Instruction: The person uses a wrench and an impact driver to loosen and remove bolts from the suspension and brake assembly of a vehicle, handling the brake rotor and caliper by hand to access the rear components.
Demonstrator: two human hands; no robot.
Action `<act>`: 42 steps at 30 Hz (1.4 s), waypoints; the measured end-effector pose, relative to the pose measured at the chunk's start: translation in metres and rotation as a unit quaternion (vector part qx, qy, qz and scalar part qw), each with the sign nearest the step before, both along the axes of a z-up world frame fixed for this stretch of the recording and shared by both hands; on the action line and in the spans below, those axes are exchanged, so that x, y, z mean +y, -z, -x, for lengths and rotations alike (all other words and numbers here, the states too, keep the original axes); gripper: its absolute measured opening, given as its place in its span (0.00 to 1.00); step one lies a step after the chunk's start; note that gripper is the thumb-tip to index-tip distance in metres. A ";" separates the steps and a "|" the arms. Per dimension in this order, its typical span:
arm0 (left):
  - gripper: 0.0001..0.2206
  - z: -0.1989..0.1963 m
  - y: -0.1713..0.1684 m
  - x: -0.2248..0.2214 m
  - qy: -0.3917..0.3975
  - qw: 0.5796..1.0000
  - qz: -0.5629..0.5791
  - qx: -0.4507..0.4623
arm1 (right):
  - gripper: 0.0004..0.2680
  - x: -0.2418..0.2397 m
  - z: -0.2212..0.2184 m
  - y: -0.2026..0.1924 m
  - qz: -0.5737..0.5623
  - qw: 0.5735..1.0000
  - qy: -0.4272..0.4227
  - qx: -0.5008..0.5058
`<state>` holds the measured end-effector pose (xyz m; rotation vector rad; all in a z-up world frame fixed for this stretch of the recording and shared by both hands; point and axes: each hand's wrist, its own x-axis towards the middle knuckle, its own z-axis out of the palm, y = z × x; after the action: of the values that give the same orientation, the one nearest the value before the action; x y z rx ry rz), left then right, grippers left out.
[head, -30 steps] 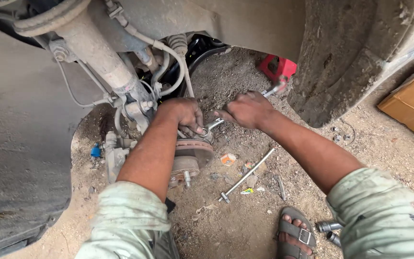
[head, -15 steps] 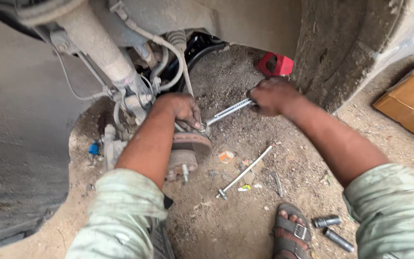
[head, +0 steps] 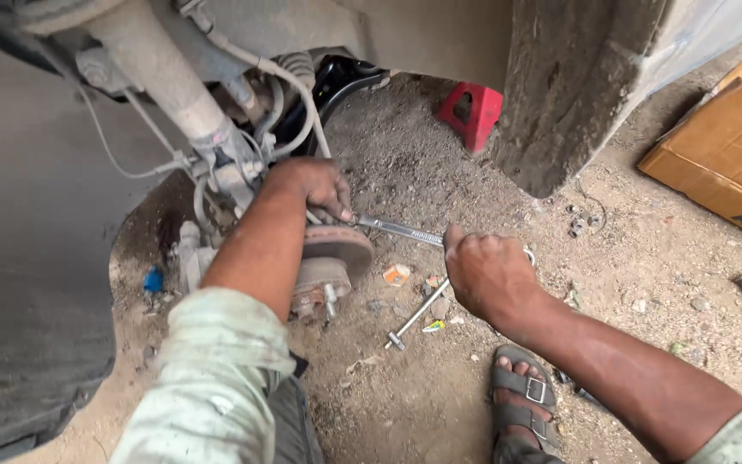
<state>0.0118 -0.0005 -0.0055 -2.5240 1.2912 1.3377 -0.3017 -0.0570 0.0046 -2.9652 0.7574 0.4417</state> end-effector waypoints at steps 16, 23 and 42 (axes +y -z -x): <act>0.12 0.007 0.003 -0.001 -0.063 0.996 -0.068 -0.019 | 0.31 -0.108 -0.077 -0.012 0.031 0.996 -0.079 -0.036; 0.13 0.028 -0.024 0.003 -0.032 0.994 -0.071 -0.072 | 0.30 -0.139 -0.142 -0.011 0.085 0.977 -0.186 -0.066; 0.15 0.008 -0.015 0.006 0.053 0.994 -0.050 -0.083 | 0.30 -0.112 -0.133 -0.011 0.026 0.998 -0.052 -0.010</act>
<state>0.0041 0.0056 0.0090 -2.4042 1.2710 1.1172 -0.1689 -0.1686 0.0160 -3.0636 0.6256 0.4041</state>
